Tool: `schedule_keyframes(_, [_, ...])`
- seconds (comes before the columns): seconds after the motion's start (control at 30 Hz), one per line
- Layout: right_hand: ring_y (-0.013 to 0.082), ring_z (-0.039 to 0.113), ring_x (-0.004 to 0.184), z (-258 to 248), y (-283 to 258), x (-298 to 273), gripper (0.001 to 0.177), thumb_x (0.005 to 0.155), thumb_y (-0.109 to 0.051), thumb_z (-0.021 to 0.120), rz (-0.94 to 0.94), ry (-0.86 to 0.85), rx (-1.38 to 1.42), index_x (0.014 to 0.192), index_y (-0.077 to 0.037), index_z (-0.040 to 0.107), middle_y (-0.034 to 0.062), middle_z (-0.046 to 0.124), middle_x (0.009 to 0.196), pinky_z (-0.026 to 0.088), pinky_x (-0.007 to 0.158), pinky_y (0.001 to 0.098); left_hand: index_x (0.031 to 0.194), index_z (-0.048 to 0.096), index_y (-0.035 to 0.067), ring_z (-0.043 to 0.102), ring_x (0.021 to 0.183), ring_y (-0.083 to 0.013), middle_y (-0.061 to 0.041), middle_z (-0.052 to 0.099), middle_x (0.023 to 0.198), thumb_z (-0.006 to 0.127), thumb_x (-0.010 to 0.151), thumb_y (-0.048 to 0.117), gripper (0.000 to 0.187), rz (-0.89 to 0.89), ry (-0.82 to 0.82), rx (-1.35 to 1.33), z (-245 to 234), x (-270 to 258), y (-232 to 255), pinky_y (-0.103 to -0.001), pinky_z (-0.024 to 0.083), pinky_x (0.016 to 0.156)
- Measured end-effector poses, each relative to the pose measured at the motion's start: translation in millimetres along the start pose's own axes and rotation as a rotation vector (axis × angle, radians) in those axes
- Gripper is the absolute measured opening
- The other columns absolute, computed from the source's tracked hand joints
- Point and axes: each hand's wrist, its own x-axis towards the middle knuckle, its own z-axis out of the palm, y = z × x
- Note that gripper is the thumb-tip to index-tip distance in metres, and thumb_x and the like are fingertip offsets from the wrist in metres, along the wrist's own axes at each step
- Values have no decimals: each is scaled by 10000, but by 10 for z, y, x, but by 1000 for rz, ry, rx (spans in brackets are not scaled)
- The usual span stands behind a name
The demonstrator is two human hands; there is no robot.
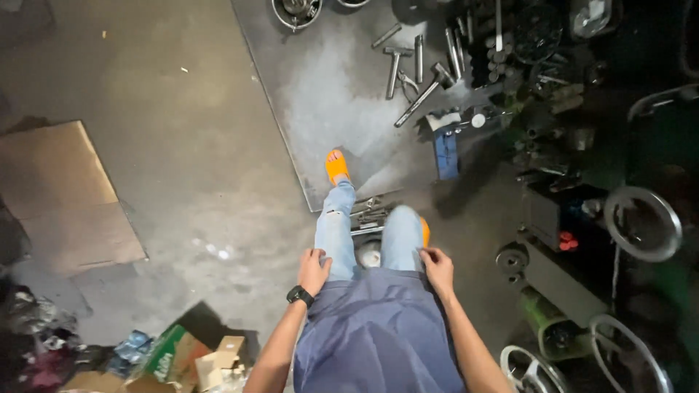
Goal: The person cleans various metal parts on a workbench using a dark cloth. They wipe cylindrical rods, a wrench, and other small components, placing some into metal bowls. The person also uses a piece of glass to rub the surface of a wrench.
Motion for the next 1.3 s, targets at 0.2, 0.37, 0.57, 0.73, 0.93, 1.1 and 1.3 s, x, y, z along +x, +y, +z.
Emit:
schedule_keyframes(0.2, [257,626,657,282,-1443,291,245,852,-107,592,153,-93,319,1025,62,627,259,654,832,533,583,332,947,549,108,559,912,-290,-74,502,900,606,836,265,200,4,29,25,-615,618,97,-368,479,806])
schedule_keyframes(0.37, [280,651,725,419,-1531,959,217,862,-128,618,223,-31,285,1006,33,643,217,665,825,528,646,364,921,562,56,583,877,-294,-95,523,877,585,850,222,181,1,-11,-15,-1173,1451,368,-348,499,777])
schedule_keyframes(0.57, [350,640,776,852,-1682,3175,203,840,-151,638,-110,28,-1,937,26,653,218,654,816,514,651,418,871,594,59,593,792,-299,-106,579,790,574,858,162,106,255,264,21,-1815,3537,1128,-379,456,749])
schedule_keyframes(0.73, [351,642,785,1590,-2654,5314,147,874,-109,615,-400,42,-160,899,35,634,199,644,798,506,674,391,902,539,75,521,815,-239,-79,525,821,555,899,201,128,549,390,300,-1605,5930,1359,-339,400,749])
schedule_keyframes(0.93, [400,633,746,2673,-3541,7609,214,811,-97,725,-819,234,-56,947,45,641,233,637,780,507,609,425,803,576,92,472,872,-292,-99,518,804,747,633,301,319,772,612,705,-1149,8643,1816,-455,356,772])
schedule_keyframes(1.1, [147,559,620,3174,-3853,8594,244,709,-256,744,-950,310,-70,822,-68,637,62,648,712,412,557,326,790,702,288,541,890,-266,-12,682,835,459,820,181,267,427,229,987,-1018,9354,2333,-405,315,709])
schedule_keyframes(1.3, [115,574,524,3358,-4067,8590,220,656,-346,769,-689,354,190,666,-166,644,-12,590,521,458,517,265,752,670,134,523,729,-292,-68,655,747,499,766,179,177,379,293,990,-819,9521,2205,-420,256,641])
